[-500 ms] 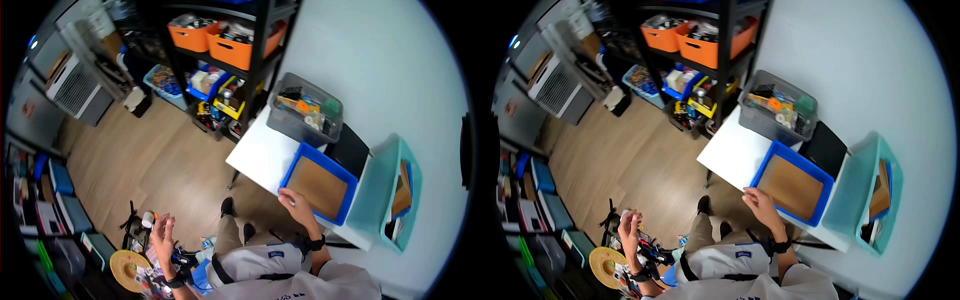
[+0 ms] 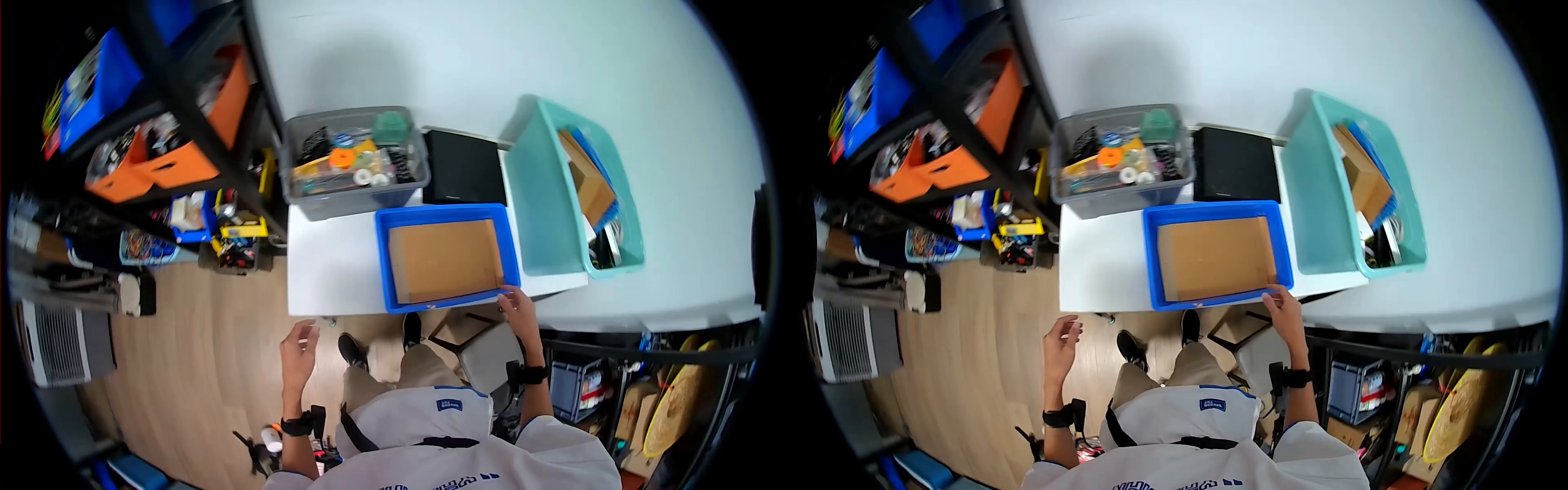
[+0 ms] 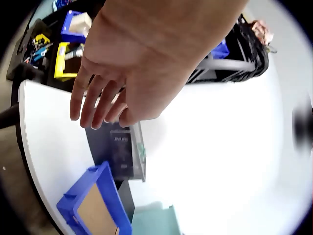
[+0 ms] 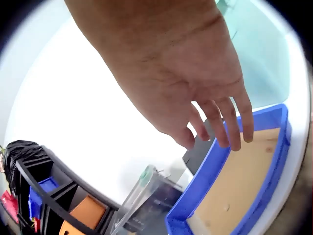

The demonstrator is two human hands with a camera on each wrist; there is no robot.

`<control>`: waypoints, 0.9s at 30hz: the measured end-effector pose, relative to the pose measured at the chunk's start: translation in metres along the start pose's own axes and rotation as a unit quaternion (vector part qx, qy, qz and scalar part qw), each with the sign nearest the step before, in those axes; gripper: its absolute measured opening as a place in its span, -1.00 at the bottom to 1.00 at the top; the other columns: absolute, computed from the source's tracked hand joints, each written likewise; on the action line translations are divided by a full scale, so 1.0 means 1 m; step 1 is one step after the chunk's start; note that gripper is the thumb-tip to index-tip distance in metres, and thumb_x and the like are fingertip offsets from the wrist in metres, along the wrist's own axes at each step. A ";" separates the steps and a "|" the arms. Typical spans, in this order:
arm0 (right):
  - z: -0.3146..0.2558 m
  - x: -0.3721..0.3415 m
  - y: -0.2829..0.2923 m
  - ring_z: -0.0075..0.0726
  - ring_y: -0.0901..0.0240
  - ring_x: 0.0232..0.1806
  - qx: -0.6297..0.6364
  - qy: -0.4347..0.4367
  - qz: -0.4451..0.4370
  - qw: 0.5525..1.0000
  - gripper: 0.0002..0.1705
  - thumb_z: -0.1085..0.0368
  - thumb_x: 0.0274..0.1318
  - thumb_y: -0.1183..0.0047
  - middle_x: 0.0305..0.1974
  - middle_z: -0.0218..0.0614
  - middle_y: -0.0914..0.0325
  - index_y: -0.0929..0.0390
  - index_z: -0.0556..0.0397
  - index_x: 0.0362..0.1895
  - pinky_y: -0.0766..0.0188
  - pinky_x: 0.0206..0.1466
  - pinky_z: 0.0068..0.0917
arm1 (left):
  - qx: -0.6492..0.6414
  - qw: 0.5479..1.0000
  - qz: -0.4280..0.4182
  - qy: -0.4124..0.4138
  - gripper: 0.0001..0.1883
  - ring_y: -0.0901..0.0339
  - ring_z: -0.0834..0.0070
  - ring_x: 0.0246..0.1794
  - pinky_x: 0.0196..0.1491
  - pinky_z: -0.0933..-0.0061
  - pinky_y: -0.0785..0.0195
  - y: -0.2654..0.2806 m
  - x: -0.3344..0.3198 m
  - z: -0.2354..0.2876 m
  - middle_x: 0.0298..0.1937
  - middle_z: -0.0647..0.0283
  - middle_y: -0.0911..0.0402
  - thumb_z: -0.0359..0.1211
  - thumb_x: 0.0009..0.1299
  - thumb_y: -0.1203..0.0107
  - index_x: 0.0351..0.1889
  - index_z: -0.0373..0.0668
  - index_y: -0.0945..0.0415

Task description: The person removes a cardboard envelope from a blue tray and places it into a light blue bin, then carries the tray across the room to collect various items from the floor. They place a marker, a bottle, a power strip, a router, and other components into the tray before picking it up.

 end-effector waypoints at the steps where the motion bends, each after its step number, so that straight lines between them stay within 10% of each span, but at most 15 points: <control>1: 0.011 0.001 0.015 -0.20 -0.74 -0.13 -0.024 -0.008 0.017 1.000 -0.63 0.22 0.36 -0.20 -0.17 -0.07 -0.75 -0.59 0.17 0.13 -0.58 -0.03 -0.34 | 0.023 0.999 -0.027 -0.013 -0.71 -0.74 0.36 -0.16 -0.13 0.38 -0.63 -0.023 0.014 -0.001 -0.16 0.06 -0.76 -0.32 0.56 -0.15 0.12 -0.30 -0.60; 11: 0.203 0.084 0.035 0.05 -0.73 -0.06 -0.081 -0.083 0.062 0.991 -0.44 0.10 0.27 -0.26 -0.12 0.09 -0.74 -0.54 0.24 0.19 -0.61 0.03 -0.18 | 0.258 0.963 -0.040 -0.065 -0.44 -0.77 0.19 -0.35 -0.26 0.19 -0.61 -0.216 0.086 -0.068 -0.26 -0.07 -0.76 -0.07 0.41 -0.35 0.05 -0.43 -0.54; 14: 0.224 0.102 0.031 0.18 -0.71 -0.02 -0.135 -0.080 0.040 0.987 -0.33 0.06 0.23 -0.28 -0.04 0.17 -0.71 -0.49 0.27 0.26 -0.60 0.07 -0.10 | 0.219 0.972 -0.061 0.053 -0.44 -0.70 -0.17 -0.18 -0.08 -0.03 -0.56 -0.234 0.084 -0.048 -0.23 -0.20 -0.73 0.01 0.40 -0.32 -0.08 -0.39 -0.54; 27: 0.210 0.122 -0.008 0.53 -0.56 -0.04 -0.138 -0.058 -0.061 0.987 -0.52 0.29 0.29 -0.19 -0.16 0.36 -0.62 -0.32 0.31 0.14 -0.51 0.02 0.22 | 0.376 0.925 -0.011 0.052 -0.57 -0.65 -0.32 -0.25 -0.20 -0.25 -0.53 -0.243 0.089 -0.059 -0.29 -0.31 -0.67 -0.21 0.56 -0.08 0.16 -0.34 -0.26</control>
Point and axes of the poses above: each hand's wrist, its own x-axis towards the middle knuckle, its own y-axis out of the back of the hand, z = x × y, the point moved 5 cm from there along x, towards the middle knuckle
